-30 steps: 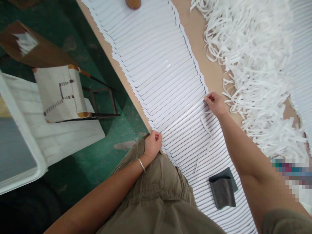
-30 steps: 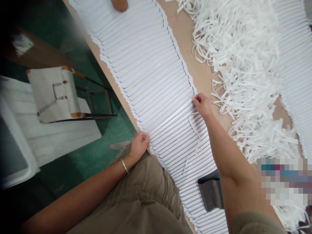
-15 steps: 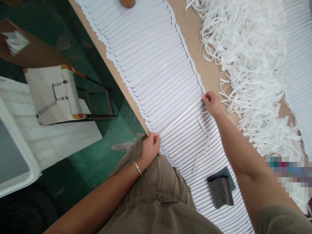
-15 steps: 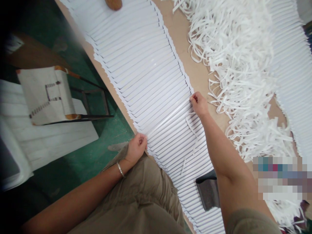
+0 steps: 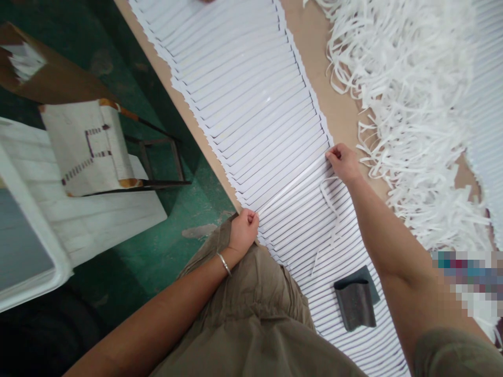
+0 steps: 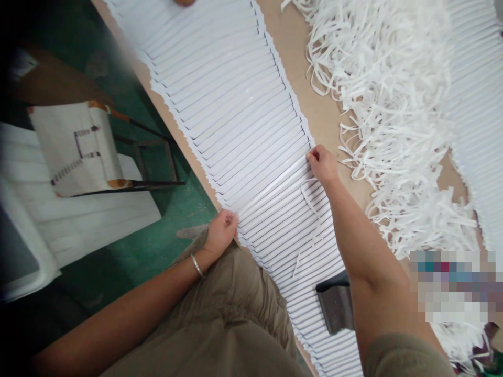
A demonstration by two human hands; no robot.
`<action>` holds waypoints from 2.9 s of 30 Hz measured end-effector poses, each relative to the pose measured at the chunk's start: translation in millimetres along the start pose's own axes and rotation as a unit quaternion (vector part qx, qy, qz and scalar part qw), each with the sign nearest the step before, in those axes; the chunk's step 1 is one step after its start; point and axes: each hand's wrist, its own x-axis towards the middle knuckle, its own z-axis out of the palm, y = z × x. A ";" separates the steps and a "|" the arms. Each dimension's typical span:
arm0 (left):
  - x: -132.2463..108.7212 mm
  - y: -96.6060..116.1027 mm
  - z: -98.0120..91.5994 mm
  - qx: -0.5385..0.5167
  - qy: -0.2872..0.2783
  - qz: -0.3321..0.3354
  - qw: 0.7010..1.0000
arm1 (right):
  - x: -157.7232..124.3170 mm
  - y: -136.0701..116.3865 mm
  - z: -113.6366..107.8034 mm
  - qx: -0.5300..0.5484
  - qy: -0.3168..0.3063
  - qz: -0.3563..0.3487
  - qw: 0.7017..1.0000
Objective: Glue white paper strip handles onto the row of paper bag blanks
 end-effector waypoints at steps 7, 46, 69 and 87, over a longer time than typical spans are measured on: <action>1.0 8.5 -3.5 0.025 0.003 -0.012 1.000 | 0.5 1.2 0.9 -0.003 0.005 0.003 1.000; -9.6 76.8 17.8 -0.003 -0.135 0.339 0.931 | -150.3 -58.8 -16.3 -0.127 -0.146 -0.147 0.970; 3.6 63.8 -26.3 -0.009 -0.197 0.170 0.966 | -130.0 -85.9 -46.9 0.089 -0.359 -0.071 0.926; 9.0 9.8 -29.0 -0.092 -0.024 -0.027 0.995 | -22.7 -28.5 -41.3 0.045 -0.138 0.020 0.989</action>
